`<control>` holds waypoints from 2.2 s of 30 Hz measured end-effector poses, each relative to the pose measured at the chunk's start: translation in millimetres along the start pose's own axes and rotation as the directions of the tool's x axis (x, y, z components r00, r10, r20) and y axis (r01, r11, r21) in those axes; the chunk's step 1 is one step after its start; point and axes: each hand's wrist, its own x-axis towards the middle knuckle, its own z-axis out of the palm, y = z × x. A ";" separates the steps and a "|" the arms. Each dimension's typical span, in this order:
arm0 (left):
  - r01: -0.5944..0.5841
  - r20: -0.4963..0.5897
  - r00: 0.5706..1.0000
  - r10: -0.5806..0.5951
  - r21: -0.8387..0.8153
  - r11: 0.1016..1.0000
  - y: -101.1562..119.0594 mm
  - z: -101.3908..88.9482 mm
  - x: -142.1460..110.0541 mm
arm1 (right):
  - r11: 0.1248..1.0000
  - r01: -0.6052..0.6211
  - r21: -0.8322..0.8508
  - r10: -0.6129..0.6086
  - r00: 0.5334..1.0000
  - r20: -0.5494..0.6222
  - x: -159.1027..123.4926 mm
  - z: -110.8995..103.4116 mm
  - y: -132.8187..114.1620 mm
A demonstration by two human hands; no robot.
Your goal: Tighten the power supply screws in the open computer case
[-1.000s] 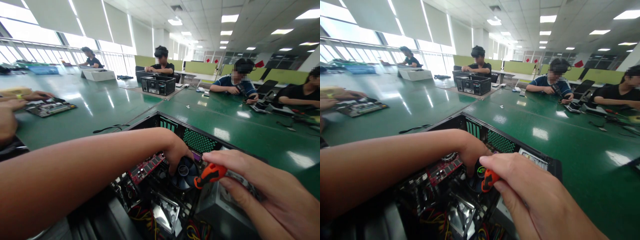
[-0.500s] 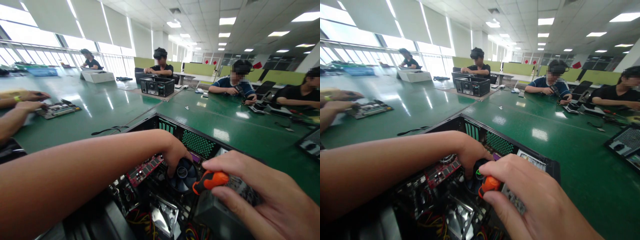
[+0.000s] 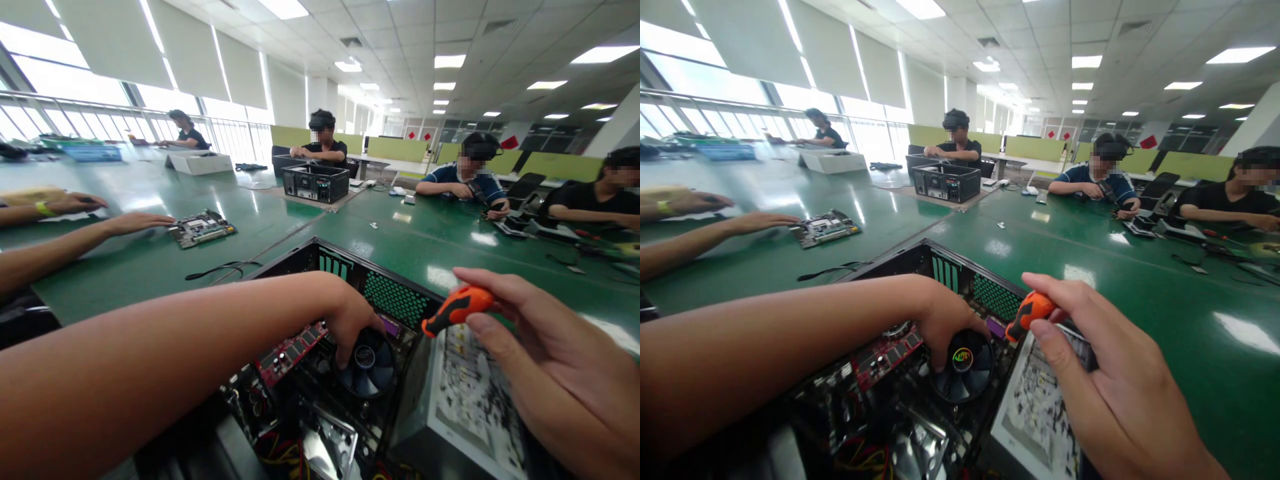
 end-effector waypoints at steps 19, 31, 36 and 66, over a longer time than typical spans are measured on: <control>0.070 -0.018 0.997 -0.069 0.083 0.994 1.7 -0.1 1.8 | 1.000 -0.020 0.013 0.018 0.994 0.106 7.7 10.7 10.3; 0.063 -0.020 0.998 -0.062 0.086 0.994 0.9 -0.5 2.7 | 1.000 0.019 0.017 -0.021 0.991 0.130 9.0 10.3 7.4; 0.068 -0.019 0.998 -0.066 0.086 0.994 1.6 -0.3 1.9 | 1.000 0.026 0.002 -0.026 0.990 0.136 9.3 10.3 6.5; 0.079 -0.035 0.996 -0.078 0.031 0.996 1.4 0.0 2.8 | 1.000 -0.017 0.021 0.013 0.987 0.160 10.9 9.3 4.1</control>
